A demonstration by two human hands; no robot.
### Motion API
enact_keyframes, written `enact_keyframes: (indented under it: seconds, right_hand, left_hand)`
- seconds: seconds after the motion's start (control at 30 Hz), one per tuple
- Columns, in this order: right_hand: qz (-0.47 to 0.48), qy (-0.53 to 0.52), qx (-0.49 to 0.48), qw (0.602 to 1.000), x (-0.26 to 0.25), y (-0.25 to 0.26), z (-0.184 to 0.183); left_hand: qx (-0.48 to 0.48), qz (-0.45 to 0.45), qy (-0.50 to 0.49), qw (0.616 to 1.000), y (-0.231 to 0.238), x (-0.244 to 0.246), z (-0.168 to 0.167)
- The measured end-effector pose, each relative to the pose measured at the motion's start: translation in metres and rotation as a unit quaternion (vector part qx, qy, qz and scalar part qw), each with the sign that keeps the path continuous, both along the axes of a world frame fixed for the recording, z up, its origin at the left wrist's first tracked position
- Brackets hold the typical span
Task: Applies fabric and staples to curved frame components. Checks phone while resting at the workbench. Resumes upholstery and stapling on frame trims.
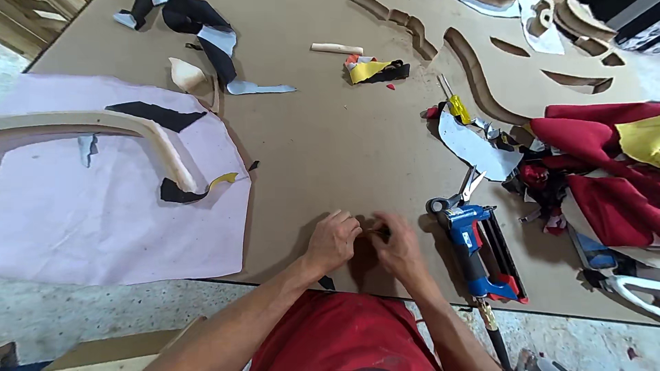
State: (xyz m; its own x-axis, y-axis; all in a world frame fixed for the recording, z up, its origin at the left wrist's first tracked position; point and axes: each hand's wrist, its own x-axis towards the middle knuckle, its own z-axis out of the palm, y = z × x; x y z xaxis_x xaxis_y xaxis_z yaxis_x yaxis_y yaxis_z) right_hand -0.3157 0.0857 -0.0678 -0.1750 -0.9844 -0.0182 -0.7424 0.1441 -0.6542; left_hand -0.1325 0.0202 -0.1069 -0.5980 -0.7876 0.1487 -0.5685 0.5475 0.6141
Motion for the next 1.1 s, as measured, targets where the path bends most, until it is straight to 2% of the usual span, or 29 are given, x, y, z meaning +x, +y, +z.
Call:
enact_keyframes:
  seconds: [0.1, 0.17, 0.23, 0.3, 0.37, 0.5, 0.6, 0.67, 0.8, 1.1]
  right_hand:
    - [-0.142, 0.140, -0.023, 0.980, -0.046, 0.037, 0.037]
    - [-0.215, 0.200, 0.037, 0.955, -0.080, 0.066, 0.037]
    - [-0.241, 0.187, 0.121, 0.945, -0.102, 0.085, 0.022]
    - [-0.244, 0.146, 0.159, 0.946, -0.117, 0.084, 0.012]
    - [-0.254, 0.129, 0.193, 0.939, -0.122, 0.074, 0.022]
    - [-0.264, 0.173, 0.226, 0.922, -0.095, 0.074, 0.081]
    - [-0.238, 0.101, 0.252, 0.933, -0.046, 0.077, 0.117]
    - [-0.225, 0.047, 0.268, 0.936, -0.005, 0.066, 0.129]
    - [-0.160, 0.057, 0.268, 0.948, 0.037, 0.055, 0.116]
    - [-0.112, 0.098, 0.266, 0.953, 0.047, 0.053, 0.097]
  left_hand:
    - [-0.008, 0.030, -0.023, 0.999, 0.003, -0.005, 0.002]
    - [0.019, 0.047, -0.036, 0.998, 0.007, -0.008, 0.007]
    - [0.046, 0.055, -0.045, 0.996, 0.009, -0.011, 0.012]
    - [0.057, 0.046, -0.051, 0.996, 0.009, -0.011, 0.014]
    - [0.050, 0.024, -0.048, 0.997, 0.007, -0.009, 0.012]
    - [0.041, 0.011, -0.016, 0.999, 0.004, -0.005, 0.007]
    - [0.055, 0.012, 0.001, 0.998, 0.004, -0.005, 0.006]
    - [0.056, 0.014, 0.008, 0.998, 0.004, -0.005, 0.007]
    - [0.030, 0.016, 0.030, 0.999, 0.005, -0.003, 0.004]
    - [0.030, -0.004, 0.037, 0.999, 0.003, -0.002, 0.004]
